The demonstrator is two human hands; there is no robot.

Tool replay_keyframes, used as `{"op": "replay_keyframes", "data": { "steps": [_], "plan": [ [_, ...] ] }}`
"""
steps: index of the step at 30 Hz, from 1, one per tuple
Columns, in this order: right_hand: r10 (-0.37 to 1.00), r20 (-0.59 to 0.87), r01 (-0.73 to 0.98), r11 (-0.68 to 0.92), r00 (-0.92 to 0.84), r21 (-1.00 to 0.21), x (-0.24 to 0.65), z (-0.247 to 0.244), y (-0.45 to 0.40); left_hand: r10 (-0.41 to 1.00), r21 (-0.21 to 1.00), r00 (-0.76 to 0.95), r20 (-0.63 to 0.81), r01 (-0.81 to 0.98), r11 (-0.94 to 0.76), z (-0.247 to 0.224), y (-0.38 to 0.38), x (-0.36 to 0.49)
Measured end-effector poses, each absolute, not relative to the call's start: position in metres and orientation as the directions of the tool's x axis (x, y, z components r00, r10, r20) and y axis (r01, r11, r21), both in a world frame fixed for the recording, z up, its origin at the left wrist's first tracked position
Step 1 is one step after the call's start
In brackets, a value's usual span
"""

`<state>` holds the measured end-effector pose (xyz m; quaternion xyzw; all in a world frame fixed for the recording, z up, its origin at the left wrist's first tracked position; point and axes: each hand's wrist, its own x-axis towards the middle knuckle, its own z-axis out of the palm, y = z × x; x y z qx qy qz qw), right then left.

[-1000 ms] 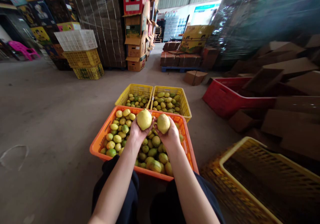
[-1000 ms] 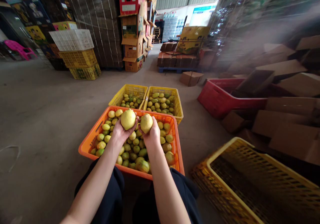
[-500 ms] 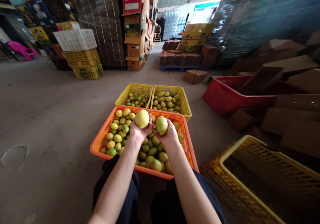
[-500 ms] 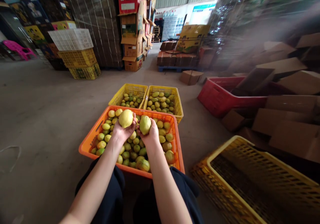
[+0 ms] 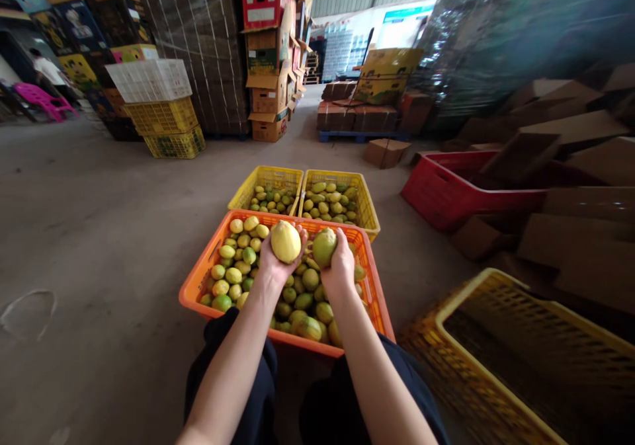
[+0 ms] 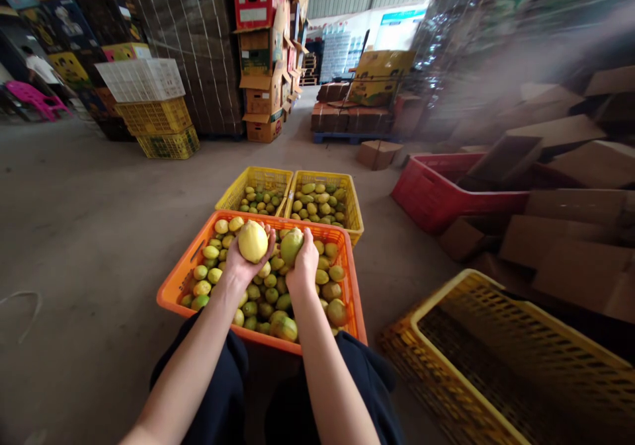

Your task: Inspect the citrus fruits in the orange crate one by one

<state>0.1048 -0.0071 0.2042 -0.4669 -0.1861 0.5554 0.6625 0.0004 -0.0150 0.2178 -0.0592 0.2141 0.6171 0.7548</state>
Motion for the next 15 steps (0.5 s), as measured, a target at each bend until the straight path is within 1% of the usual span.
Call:
{"op": "replay_keyframes", "data": {
  "steps": [2, 3, 4, 5, 7, 9, 12, 14, 15],
  "plan": [
    [0.884, -0.009, -0.327, 0.163, 0.467, -0.931, 0.102, 0.203, -0.009, 0.897, 0.208, 0.158, -0.413, -0.942, 0.262, 0.218, -0.017, 0.007],
    [0.867, 0.132, -0.186, 0.247, 0.48, -0.951, 0.1, 0.204, -0.011, 0.891, 0.218, 0.165, -0.422, -0.936, 0.277, 0.217, -0.018, 0.011],
    [0.857, 0.251, -0.059, 0.309, 0.45, -0.949, 0.099, 0.205, -0.013, 0.884, 0.222, 0.174, -0.434, -0.93, 0.292, 0.217, -0.02, 0.014],
    [0.855, 0.341, 0.042, 0.354, 0.391, -0.934, 0.098, 0.206, -0.016, 0.874, 0.224, 0.179, -0.451, -0.926, 0.304, 0.216, -0.021, 0.017],
    [0.863, 0.441, 0.168, 0.41, 0.246, -0.896, 0.097, 0.208, -0.021, 0.86, 0.237, 0.167, -0.482, -0.92, 0.312, 0.213, -0.024, 0.02],
    [0.868, 0.488, 0.252, 0.453, 0.096, -0.855, 0.096, 0.209, -0.026, 0.874, 0.275, 0.149, -0.462, -0.913, 0.301, 0.21, -0.024, 0.019],
    [0.826, 0.56, 0.352, 0.543, -0.063, -0.762, 0.094, 0.208, -0.032, 0.939, 0.358, 0.115, -0.324, -0.904, 0.234, 0.204, -0.02, 0.012],
    [0.747, 0.652, 0.383, 0.644, -0.128, -0.663, 0.09, 0.206, -0.035, 0.968, 0.406, 0.075, -0.238, -0.898, 0.169, 0.2, -0.016, 0.008],
    [0.696, 0.703, 0.393, 0.694, -0.15, -0.603, 0.087, 0.205, -0.037, 0.973, 0.418, 0.052, -0.223, -0.897, 0.144, 0.197, -0.015, 0.006]
  ]
}}
